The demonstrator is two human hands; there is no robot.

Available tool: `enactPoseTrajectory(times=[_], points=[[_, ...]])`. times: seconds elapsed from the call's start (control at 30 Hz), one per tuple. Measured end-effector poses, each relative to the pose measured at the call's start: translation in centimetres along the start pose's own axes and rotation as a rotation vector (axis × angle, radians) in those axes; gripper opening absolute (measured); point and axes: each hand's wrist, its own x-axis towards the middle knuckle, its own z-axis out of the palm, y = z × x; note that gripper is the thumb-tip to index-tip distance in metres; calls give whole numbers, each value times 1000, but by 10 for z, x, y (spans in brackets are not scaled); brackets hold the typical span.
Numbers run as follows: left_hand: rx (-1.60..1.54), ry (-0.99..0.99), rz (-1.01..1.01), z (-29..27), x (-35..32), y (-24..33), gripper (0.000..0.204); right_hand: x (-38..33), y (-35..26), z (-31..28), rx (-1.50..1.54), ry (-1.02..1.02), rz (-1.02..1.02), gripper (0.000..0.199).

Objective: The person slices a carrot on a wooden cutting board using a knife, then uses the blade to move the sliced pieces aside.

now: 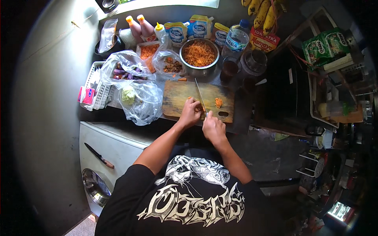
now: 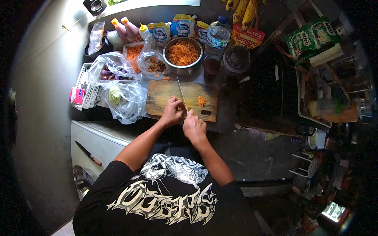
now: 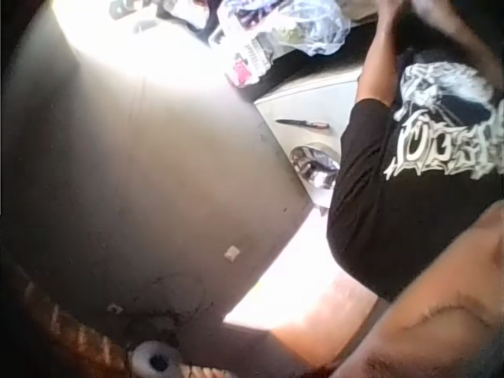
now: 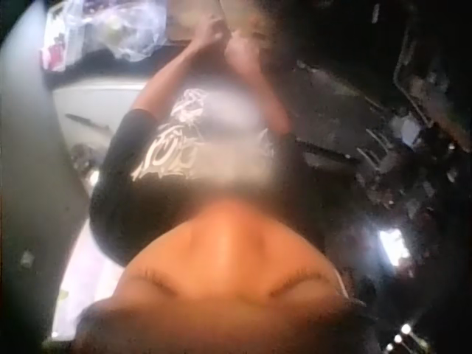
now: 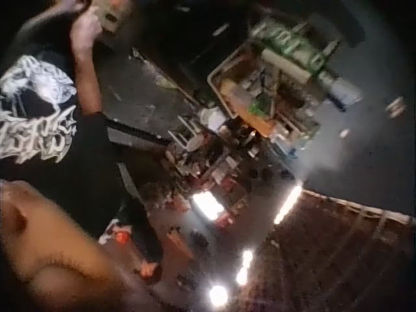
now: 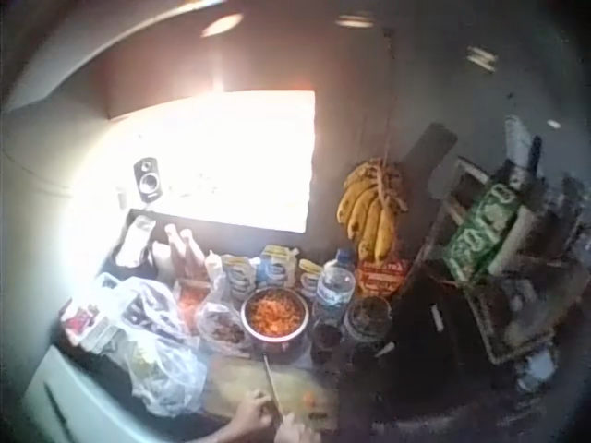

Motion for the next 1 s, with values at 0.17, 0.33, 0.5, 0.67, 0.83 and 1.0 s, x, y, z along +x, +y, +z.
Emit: enactPoseTrajectory(times=[0.17,0.33,0.5,0.67,0.83,1.0], points=[[15,13,16,4,1,-2,10,5,4,8,-9,40,-14,25],[29,22,29,4,-2,-3,12,-3,0,0,-58,2,-49,20],[32,13,30,5,1,0,17,8,10,13,-21,56,-67,23],[9,52,58,4,-3,-2,17,-10,-9,-13,-73,-73,-5,20],[27,4,32,2,-2,-6,20,0,1,0,-36,8,-78,19],[-11,56,71,0,-3,-1,14,-5,-2,3,-22,1,-20,23]])
